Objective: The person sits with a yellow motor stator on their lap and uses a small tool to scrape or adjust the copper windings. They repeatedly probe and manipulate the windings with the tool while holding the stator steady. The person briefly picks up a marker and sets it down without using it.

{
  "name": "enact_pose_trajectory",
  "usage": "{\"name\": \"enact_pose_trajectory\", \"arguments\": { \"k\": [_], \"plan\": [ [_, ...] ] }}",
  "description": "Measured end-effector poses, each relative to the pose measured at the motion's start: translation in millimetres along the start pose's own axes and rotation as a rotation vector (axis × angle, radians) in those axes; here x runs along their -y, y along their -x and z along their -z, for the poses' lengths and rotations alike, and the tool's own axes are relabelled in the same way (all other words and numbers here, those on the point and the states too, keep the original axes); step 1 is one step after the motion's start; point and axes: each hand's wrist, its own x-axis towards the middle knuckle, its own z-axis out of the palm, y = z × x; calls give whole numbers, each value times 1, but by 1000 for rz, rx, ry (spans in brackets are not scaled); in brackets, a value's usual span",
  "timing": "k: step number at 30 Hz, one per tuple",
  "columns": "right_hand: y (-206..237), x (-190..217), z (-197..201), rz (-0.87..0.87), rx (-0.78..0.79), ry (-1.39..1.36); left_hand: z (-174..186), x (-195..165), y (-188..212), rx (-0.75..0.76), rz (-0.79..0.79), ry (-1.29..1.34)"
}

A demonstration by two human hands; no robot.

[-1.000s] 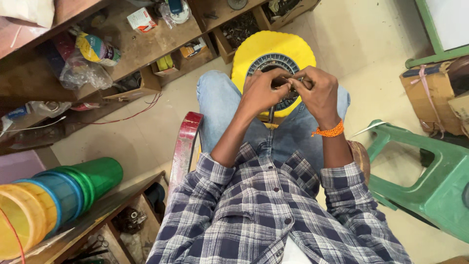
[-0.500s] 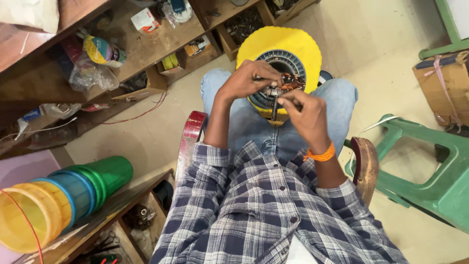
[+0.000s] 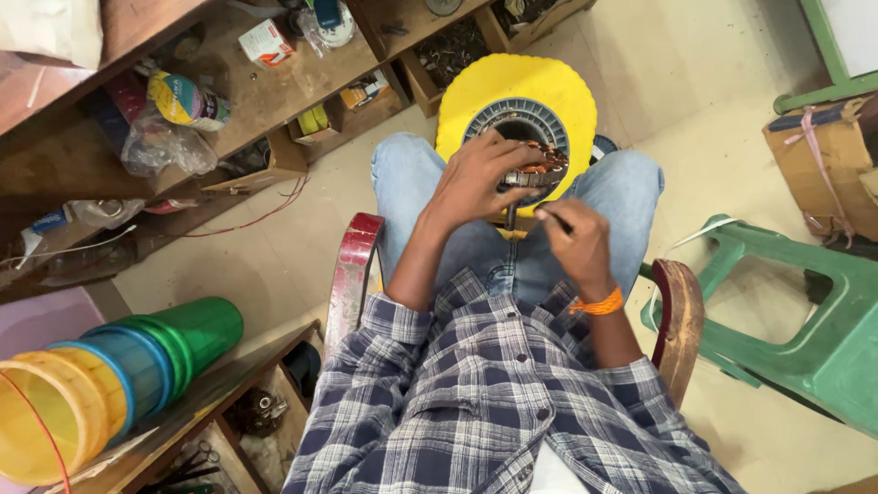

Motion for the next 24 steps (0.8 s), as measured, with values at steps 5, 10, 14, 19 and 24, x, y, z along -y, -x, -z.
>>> {"name": "enact_pose_trajectory", "arguments": {
  "k": [5,10,14,19,24],
  "plan": [
    [-12,6,34,-77,-13,114,-17,4,13,-115,7,-19],
    [-50,14,31,48,5,62,-21,12,13,-131,-15,2],
    [-75,14,21,81,-2,25,-15,2,9,-139,43,-8],
    [-79,4,14,-21,-34,23,-20,-15,-4,-126,364,36],
    [-77,-5,12,-2,-88,139,-38,-13,-22,-152,522,-11]
  ]
}}
